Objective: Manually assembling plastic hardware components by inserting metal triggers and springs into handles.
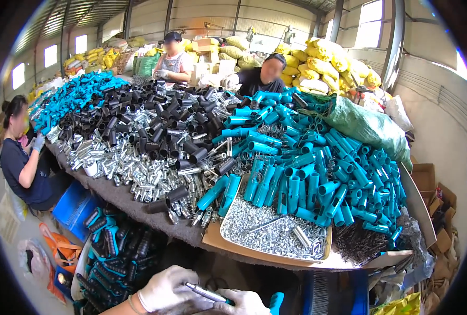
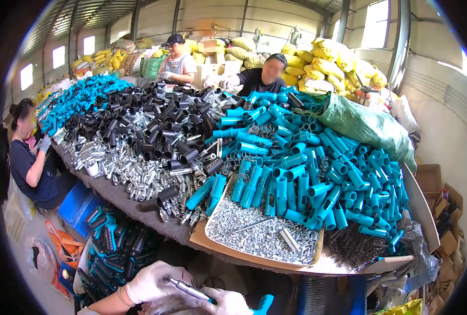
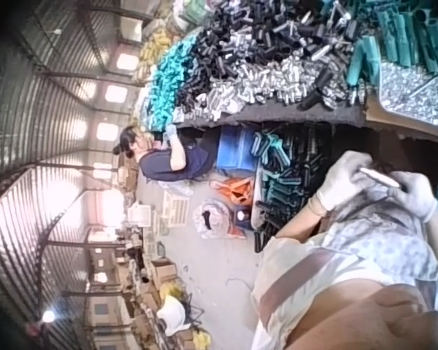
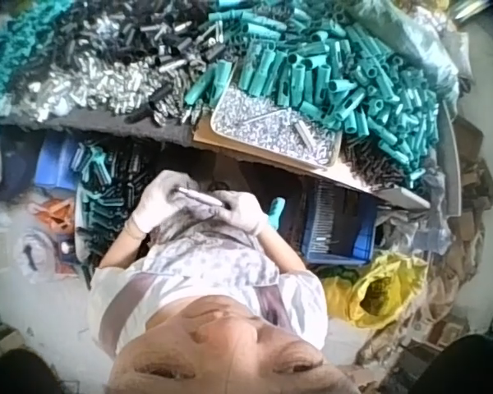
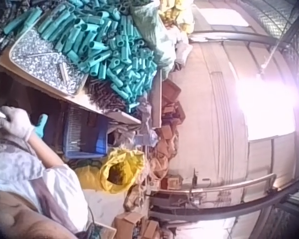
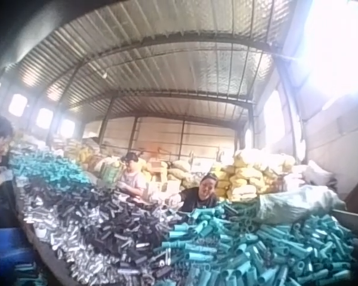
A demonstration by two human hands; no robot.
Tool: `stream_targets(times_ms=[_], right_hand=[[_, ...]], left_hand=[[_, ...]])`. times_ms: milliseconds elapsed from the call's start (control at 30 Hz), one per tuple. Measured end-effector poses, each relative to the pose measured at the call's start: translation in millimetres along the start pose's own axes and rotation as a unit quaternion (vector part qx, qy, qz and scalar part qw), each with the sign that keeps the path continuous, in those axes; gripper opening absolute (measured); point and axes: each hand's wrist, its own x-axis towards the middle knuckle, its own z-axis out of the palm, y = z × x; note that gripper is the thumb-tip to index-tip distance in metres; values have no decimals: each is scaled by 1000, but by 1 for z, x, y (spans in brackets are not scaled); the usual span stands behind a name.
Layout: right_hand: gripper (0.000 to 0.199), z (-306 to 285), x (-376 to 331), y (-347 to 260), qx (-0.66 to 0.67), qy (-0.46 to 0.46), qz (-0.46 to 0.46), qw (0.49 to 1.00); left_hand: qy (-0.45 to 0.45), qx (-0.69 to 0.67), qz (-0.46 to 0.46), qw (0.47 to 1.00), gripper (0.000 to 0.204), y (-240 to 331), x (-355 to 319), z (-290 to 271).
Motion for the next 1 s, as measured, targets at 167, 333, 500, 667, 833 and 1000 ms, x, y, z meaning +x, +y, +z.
stream_targets(times_ms=[167,333,500,667,833,1000], right_hand=[[47,0,1,-1,-12,-21,-20,999],[44,1,-1,-2,-50,-3,-13,999],[41,-3,6,-8,-51,-18,-45,998],[39,-25,10,13,243,-227,-11,943],[40,-17,11,-28,-112,5,-27,993],[35,-32,18,4,272,-241,12,931]], left_hand=[[-83,16,-25,996,24,8,-3,6],[-55,-14,77,995,25,13,7,5],[-78,27,-1,997,25,-1,-8,5],[-128,142,355,915,27,26,6,-18],[-92,16,-30,995,29,-3,5,-5],[-98,121,266,951,31,35,9,-13]])
